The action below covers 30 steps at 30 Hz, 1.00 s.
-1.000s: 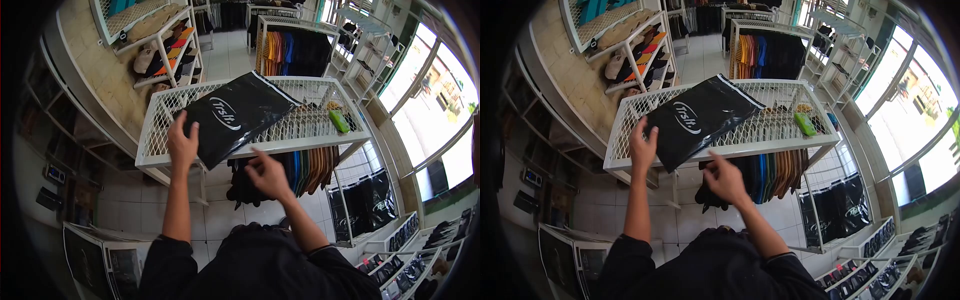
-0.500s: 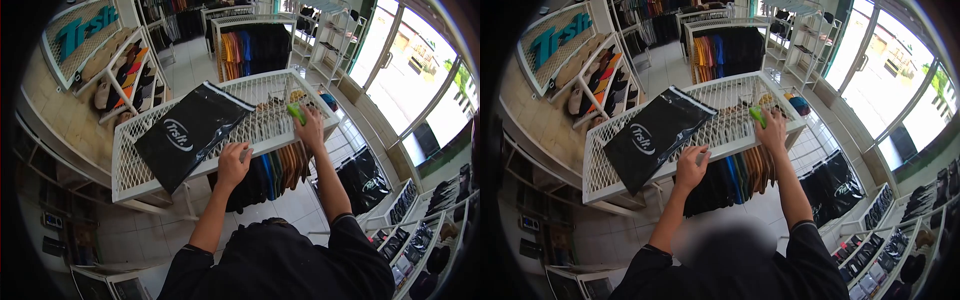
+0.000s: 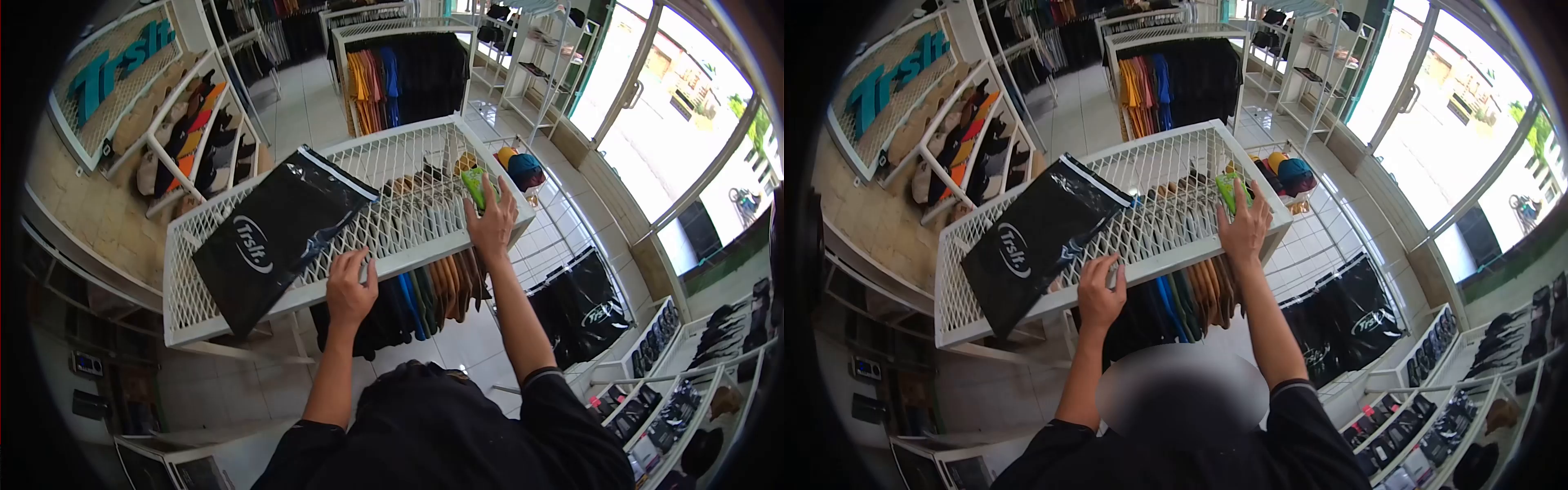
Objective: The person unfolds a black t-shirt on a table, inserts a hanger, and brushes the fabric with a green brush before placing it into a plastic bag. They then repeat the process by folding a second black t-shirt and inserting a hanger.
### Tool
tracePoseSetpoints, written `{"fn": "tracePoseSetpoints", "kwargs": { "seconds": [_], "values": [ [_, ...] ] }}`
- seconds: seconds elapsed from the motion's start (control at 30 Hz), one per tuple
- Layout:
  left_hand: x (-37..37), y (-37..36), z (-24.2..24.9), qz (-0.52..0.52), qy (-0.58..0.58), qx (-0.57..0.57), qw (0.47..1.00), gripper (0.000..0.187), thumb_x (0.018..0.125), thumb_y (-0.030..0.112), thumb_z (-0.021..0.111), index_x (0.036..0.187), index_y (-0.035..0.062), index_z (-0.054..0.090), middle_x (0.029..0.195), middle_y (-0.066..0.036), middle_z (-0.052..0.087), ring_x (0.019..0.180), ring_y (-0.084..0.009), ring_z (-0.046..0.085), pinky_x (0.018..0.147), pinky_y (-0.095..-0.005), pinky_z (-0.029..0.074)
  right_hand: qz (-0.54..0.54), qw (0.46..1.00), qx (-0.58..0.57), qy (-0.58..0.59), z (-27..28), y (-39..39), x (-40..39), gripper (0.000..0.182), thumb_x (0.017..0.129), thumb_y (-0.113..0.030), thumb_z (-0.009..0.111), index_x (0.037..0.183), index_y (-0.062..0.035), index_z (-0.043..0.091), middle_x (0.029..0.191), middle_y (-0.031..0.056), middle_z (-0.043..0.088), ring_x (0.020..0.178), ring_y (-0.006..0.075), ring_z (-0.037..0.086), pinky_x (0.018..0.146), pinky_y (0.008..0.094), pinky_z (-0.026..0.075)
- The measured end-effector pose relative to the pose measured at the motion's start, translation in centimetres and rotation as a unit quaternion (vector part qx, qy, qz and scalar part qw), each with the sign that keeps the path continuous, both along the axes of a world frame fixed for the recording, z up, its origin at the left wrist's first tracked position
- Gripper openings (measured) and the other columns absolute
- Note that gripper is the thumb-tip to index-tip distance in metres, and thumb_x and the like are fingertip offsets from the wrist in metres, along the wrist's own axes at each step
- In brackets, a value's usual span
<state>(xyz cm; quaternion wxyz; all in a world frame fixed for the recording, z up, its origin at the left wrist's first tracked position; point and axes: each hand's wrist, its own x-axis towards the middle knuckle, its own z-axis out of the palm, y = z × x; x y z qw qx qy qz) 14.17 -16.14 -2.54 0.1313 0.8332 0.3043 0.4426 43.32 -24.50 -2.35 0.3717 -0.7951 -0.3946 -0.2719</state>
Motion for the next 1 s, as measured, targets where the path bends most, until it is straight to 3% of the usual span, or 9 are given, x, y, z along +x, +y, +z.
{"fn": "tracePoseSetpoints", "kwargs": {
  "seconds": [0.17,0.3,0.43,0.57,0.77,0.8,0.87,0.93,1.0],
  "values": [
    [0.2,-0.7,0.9,0.017,0.014,-0.024,0.999,0.023,0.089,0.006,0.07,0.111,0.0008,0.071,0.109,-0.017,0.069,0.102,-0.0376,0.067,0.091,-0.0444,0.054,0.007,0.997,0.069,-0.043,-0.6,-1.1,-3.9,0.054,0.086,-0.024,0.079,0.138,-0.0134,0.064,0.137,0.0148,0.058,0.127,0.0349,0.054,0.105,0.0497,0.04],
    [0.0,-0.7,1.0,0.011,0.019,-0.024,0.999,0.026,0.089,0.008,0.073,0.114,0.0014,0.073,0.107,-0.017,0.068,0.104,-0.0362,0.067,0.09,-0.0436,0.054,0.226,0.971,0.064,0.05,-0.2,-0.1,-10.2,0.039,0.083,-0.013,0.075,0.122,-0.0117,0.071,0.112,0.01,0.066,0.108,0.0316,0.062,0.095,0.0452,0.044],
    [-0.2,-0.7,1.1,0.003,0.019,-0.013,1.0,0.026,0.088,0.007,0.073,0.113,0.0009,0.072,0.105,-0.016,0.068,0.102,-0.0365,0.066,0.088,-0.0443,0.054,0.247,0.967,0.006,0.068,0.0,2.8,-12.9,0.026,0.083,-0.014,0.073,0.109,-0.0104,0.072,0.105,0.0075,0.067,0.099,0.0287,0.063,0.089,0.0429,0.045],
    [-0.5,-0.5,0.7,-0.016,0.017,0.017,1.0,0.024,0.089,0.007,0.072,0.112,0.0015,0.072,0.105,-0.015,0.068,0.103,-0.0355,0.066,0.089,-0.0444,0.054,0.217,0.975,0.047,0.02,-1.3,2.6,-13.1,0.019,0.083,-0.013,0.071,0.101,-0.0095,0.074,0.103,0.0059,0.067,0.096,0.0279,0.062,0.084,0.0426,0.045],
    [-1.8,-1.2,0.6,-0.104,-0.02,-0.053,0.993,0.021,0.091,0.005,0.069,0.111,0.0008,0.072,0.11,-0.017,0.07,0.106,-0.0364,0.067,0.092,-0.0436,0.054,0.158,0.985,0.073,0.023,-3.1,-3.3,-15.8,0.027,0.086,-0.008,0.072,0.113,-0.0054,0.071,0.118,0.0153,0.065,0.115,0.0349,0.062,0.099,0.0458,0.048],
    [-2.0,-1.7,0.5,-0.131,-0.045,-0.074,0.988,0.02,0.092,0.005,0.069,0.111,0.0003,0.072,0.111,-0.018,0.071,0.108,-0.0362,0.067,0.093,-0.0438,0.054,0.131,0.985,0.072,0.085,-3.5,-4.7,-16.9,0.029,0.086,-0.008,0.072,0.114,-0.005,0.071,0.118,0.0157,0.064,0.113,0.0355,0.062,0.098,0.0456,0.048],
    [-2.5,-3.0,-0.1,-0.175,-0.037,-0.003,0.984,0.02,0.092,0.005,0.068,0.112,0.0002,0.072,0.109,-0.018,0.071,0.105,-0.0352,0.068,0.092,-0.0432,0.054,0.074,0.977,0.086,0.179,-4.9,-7.7,-18.9,0.033,0.086,-0.006,0.07,0.119,-0.0042,0.069,0.118,0.0169,0.063,0.109,0.0362,0.063,0.096,0.0449,0.05],
    [-2.8,-4.7,-1.4,-0.25,-0.035,0.019,0.967,0.021,0.092,0.004,0.068,0.112,0.0003,0.072,0.108,-0.018,0.071,0.103,-0.0347,0.069,0.092,-0.0427,0.054,-0.007,0.976,0.094,0.194,-6.1,-11.1,-21.5,0.033,0.087,-0.004,0.07,0.12,-0.0049,0.069,0.116,0.0155,0.063,0.098,0.0306,0.067,0.087,0.0414,0.054],
    [-3.3,-6.8,-3.2,-0.368,-0.008,-0.15,0.918,0.024,0.092,0.006,0.069,0.116,0.0007,0.071,0.105,-0.017,0.071,0.104,-0.036,0.067,0.093,-0.0439,0.053,-0.088,0.965,0.114,0.217,-7.7,-15.0,-24.8,0.031,0.087,-0.004,0.07,0.118,-0.0056,0.07,0.114,0.0138,0.063,0.09,0.0272,0.069,0.08,0.0393,0.056]
  ]
}}
